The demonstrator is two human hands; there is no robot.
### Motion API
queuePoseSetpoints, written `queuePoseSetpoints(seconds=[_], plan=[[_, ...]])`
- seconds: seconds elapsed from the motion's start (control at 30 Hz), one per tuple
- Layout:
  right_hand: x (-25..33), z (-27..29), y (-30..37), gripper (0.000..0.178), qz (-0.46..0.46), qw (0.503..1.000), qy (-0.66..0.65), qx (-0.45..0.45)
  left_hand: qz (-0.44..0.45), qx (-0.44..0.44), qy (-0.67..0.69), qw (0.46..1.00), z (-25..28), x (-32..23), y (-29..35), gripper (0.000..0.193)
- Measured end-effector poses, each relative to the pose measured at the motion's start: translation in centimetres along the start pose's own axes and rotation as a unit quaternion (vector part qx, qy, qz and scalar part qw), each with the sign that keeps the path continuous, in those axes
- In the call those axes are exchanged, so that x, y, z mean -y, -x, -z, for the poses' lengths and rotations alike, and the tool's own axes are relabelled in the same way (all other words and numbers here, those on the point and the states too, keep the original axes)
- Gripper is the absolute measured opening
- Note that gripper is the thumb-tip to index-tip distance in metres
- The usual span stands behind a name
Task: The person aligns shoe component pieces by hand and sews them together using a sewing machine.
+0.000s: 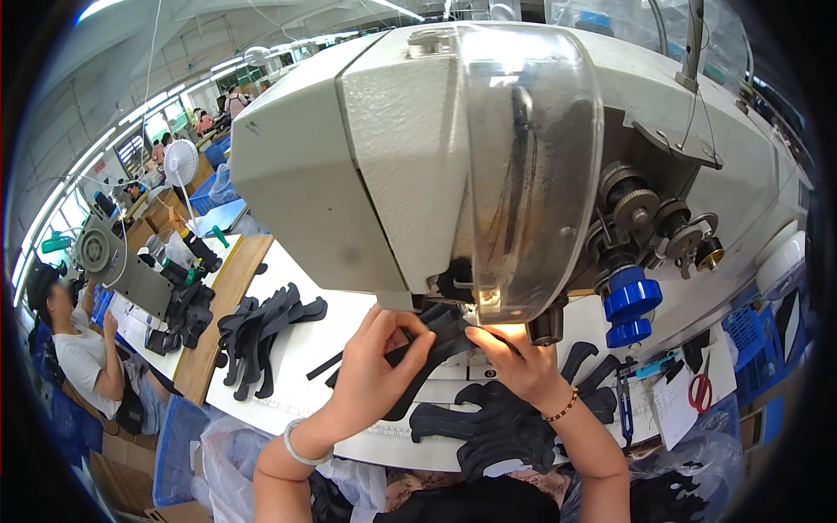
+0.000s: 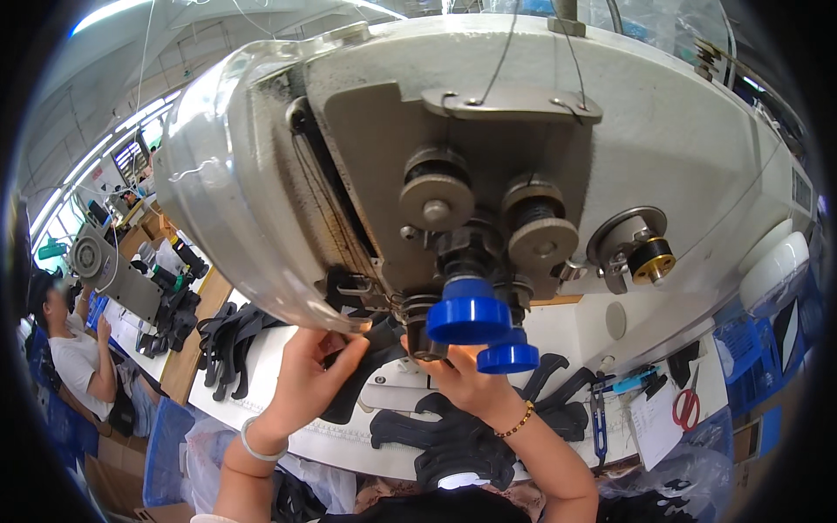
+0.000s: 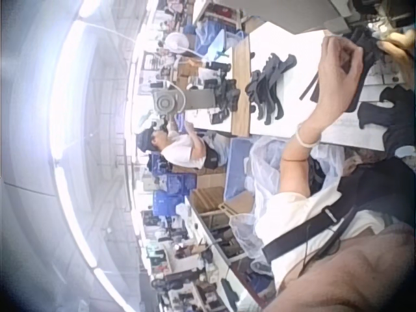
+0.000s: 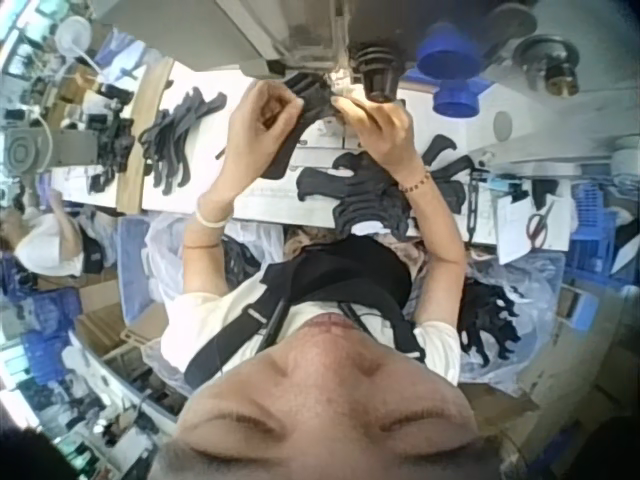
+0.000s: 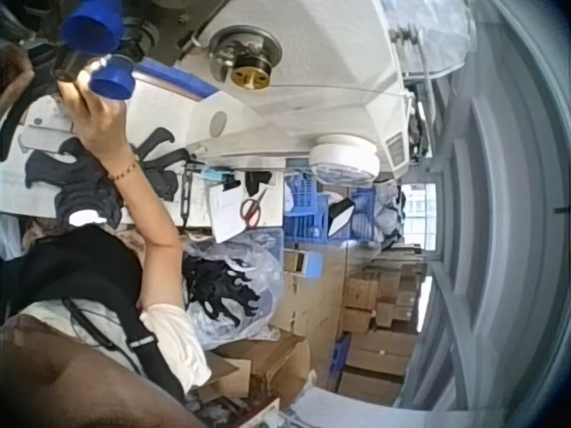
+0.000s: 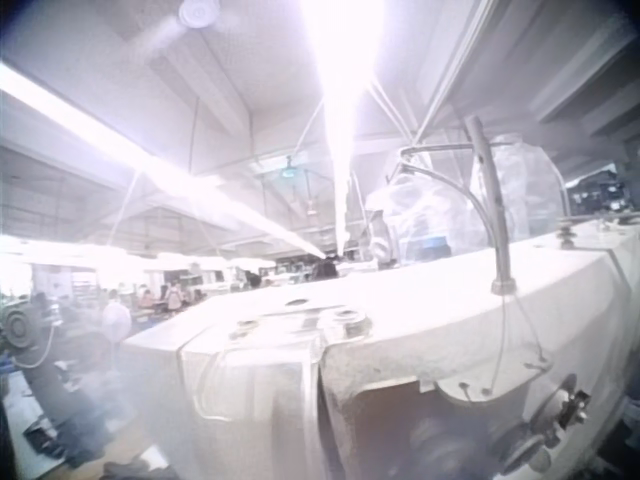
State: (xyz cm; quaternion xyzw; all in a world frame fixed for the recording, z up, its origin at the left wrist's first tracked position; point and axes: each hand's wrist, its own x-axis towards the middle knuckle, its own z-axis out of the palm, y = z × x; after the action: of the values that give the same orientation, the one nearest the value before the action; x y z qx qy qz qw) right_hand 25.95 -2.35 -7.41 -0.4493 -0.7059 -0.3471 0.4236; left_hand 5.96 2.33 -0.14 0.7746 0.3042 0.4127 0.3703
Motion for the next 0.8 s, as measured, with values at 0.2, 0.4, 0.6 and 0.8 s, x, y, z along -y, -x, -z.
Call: queuePoseSetpoints(seconds=[0.2, 0.4, 0.6, 0.8], plan=[[0.1, -0.3, 0.7, 0.031, -0.07, 0.992, -0.101, 0.008, -0.273, 0.012, -0.324, 0.906, -0.5, 0.0, 0.4, 0.028], [0.1, 0.2, 0.8, 0.025, -0.043, 0.994, -0.096, 0.016, -0.305, 0.027, -0.36, 0.881, -0.9, 0.4, 0.5, 0.032], [0.1, 0.9, 0.4, 0.019, -0.009, 0.996, -0.084, 0.027, -0.33, 0.078, -0.311, 0.888, 0.3, 2.0, -0.5, 0.032], [0.4, 1.0, 0.6, 0.02, 0.022, 0.997, -0.06, 0.038, -0.324, 0.094, -0.279, 0.899, 1.0, 1.3, -1.6, 0.029]])
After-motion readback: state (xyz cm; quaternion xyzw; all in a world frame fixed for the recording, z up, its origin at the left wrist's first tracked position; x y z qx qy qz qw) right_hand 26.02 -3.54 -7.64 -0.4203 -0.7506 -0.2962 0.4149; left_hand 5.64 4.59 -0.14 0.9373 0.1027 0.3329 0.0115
